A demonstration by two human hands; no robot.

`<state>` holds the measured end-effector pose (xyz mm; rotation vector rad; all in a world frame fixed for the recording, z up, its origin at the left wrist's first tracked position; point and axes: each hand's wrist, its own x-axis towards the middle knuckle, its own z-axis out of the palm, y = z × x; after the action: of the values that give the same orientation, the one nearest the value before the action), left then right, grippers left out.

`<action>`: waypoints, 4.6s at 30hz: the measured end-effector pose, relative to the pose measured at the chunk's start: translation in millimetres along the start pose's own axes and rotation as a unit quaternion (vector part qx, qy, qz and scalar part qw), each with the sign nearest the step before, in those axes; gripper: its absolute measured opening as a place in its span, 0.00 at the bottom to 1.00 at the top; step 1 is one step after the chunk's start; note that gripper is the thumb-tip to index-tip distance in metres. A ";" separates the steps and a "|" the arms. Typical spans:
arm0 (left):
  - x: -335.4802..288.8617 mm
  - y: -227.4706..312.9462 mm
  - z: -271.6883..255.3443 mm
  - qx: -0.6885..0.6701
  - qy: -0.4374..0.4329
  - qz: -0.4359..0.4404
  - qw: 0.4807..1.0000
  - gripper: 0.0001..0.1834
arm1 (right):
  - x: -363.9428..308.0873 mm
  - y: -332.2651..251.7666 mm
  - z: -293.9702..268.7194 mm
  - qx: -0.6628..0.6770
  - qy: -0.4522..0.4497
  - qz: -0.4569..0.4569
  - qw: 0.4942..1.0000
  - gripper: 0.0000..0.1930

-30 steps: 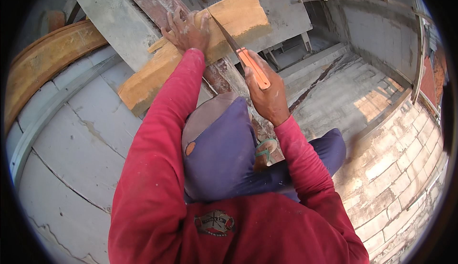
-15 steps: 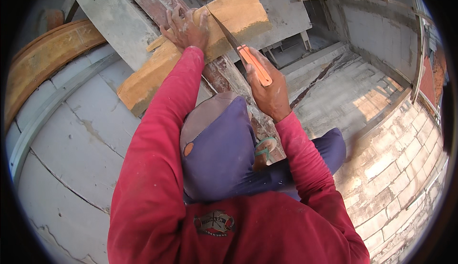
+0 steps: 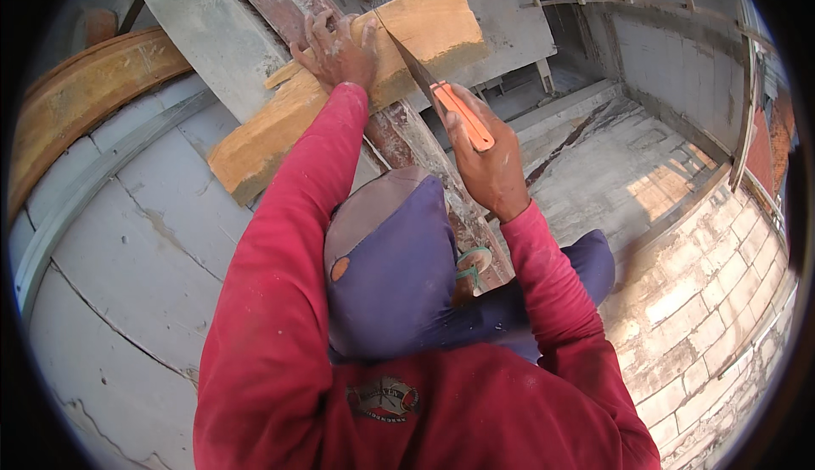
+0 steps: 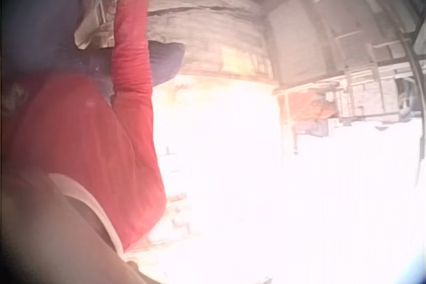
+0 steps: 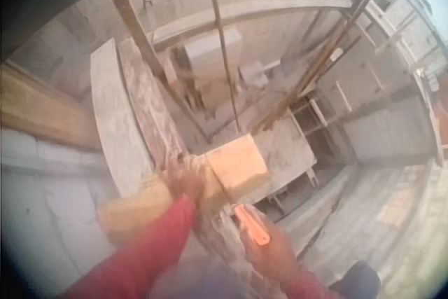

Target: The person uses a hand saw to cut a piece of wood on a construction site. They then fit the cut piece into a wooden frame and secure it with a hammer and nails.

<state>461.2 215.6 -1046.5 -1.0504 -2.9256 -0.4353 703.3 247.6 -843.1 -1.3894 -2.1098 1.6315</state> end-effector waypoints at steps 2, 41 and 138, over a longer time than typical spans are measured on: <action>-2.4 1.9 -3.0 -0.012 -0.023 -0.028 0.999 0.22 | 2.7 2.9 8.4 -0.029 0.016 -0.072 0.997 0.25; 50.0 33.7 -12.4 0.017 -0.229 0.064 0.971 0.41 | -44.9 0.0 -18.5 -0.043 0.009 -0.032 0.999 0.26; -151.0 145.2 -705.5 -0.808 -0.009 -0.226 0.544 0.29 | -373.1 -393.2 -287.7 0.247 0.083 -0.053 0.964 0.20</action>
<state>605.4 45.5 -345.1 0.1034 -1.8671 -3.2744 859.8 184.3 -253.1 -1.1781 -1.5127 1.7626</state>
